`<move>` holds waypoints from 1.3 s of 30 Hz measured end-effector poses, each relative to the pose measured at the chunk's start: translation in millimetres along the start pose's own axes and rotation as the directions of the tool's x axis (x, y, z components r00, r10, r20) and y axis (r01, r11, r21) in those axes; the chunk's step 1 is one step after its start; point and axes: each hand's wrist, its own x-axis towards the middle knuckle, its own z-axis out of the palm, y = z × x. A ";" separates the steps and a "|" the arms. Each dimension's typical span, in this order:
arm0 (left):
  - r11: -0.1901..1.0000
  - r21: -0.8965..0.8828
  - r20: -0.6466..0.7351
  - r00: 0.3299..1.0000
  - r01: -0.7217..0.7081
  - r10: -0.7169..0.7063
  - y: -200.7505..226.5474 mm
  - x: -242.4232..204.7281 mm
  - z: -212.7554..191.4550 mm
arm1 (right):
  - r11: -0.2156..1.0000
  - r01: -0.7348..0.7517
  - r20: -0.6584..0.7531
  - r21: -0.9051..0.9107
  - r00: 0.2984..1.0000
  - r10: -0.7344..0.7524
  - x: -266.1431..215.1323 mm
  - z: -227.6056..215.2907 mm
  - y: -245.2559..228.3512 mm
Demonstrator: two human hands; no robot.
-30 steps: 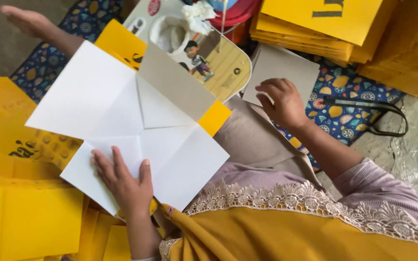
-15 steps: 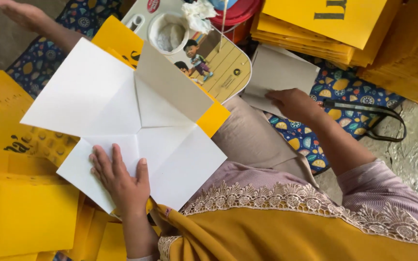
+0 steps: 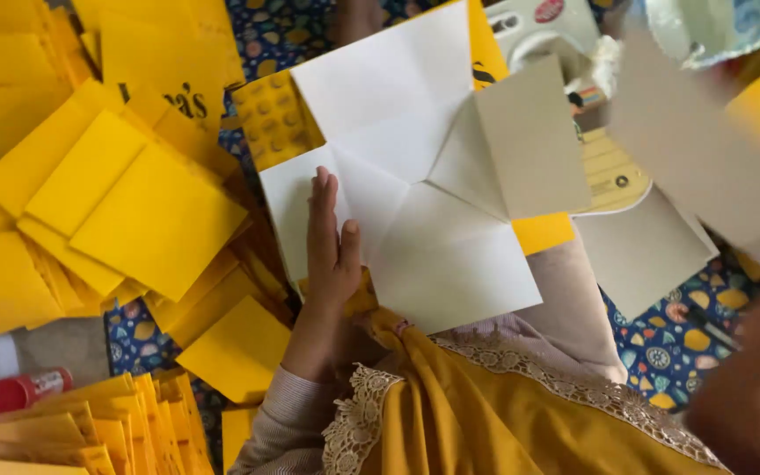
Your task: The person sits on the floor among stacks of yellow printed papers and applies glue with a small brush onto a white paper insert, then folds the yellow paper over the insert to form an envelope and presses it flat. They stack the finished envelope aside and begin the next one, repeating the glue-and-fold cycle.
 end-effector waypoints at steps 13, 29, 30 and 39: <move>0.930 0.367 0.090 0.995 0.012 -0.049 -4.6 2.8 7.6 | 0.918 0.315 0.305 0.241 0.873 -0.380 68.2 198.5 -25.6; 0.908 0.416 0.171 0.978 0.042 -0.123 4.4 7.0 3.3 | 0.983 0.182 0.234 0.007 0.956 -0.179 88.7 197.8 32.7; 0.901 0.432 0.185 0.973 0.047 -0.139 5.6 7.6 2.5 | 0.982 0.188 0.224 0.020 0.956 -0.188 88.9 198.1 32.1; 0.891 0.450 0.166 0.975 0.058 -0.147 5.8 9.7 3.6 | 0.981 0.179 0.173 0.079 0.966 -0.190 89.3 200.9 34.4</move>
